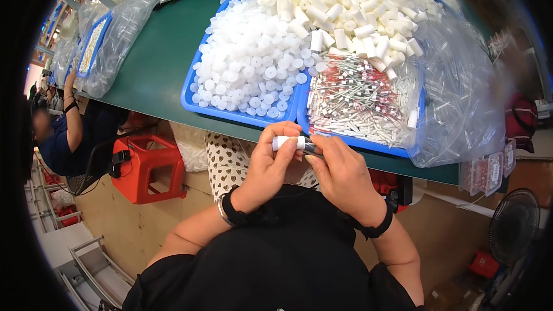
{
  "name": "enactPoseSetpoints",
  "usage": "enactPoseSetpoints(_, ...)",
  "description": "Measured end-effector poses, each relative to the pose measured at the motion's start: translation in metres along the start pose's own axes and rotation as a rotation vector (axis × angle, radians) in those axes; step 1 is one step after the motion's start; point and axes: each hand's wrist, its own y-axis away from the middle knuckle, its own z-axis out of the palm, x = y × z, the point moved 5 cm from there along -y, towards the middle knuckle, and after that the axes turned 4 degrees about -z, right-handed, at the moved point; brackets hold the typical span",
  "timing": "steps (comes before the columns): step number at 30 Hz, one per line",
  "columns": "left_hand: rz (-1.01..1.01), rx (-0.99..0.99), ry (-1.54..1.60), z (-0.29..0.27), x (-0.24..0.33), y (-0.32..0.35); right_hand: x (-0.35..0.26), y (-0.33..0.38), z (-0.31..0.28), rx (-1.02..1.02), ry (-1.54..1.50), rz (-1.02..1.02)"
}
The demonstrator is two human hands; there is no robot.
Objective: The person sits at a green table in a workshop and repeatedly assembles small white plastic caps onto metal pins. They pick a cap from a blue tray, pick a pin from a pile, and press the cap onto the pin's tip. The completed units are placed into a clear plastic bag on the table.
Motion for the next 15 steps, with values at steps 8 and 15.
enactPoseSetpoints(8,-0.081,-0.224,-0.135,0.000,-0.010,0.007,0.001,0.007,0.004,-0.071,-0.048,-0.117)
enactPoseSetpoints(15,-0.068,-0.412,0.029,0.013,-0.015,0.007,0.005,0.015,0.018,-0.054,-0.101,-0.170)
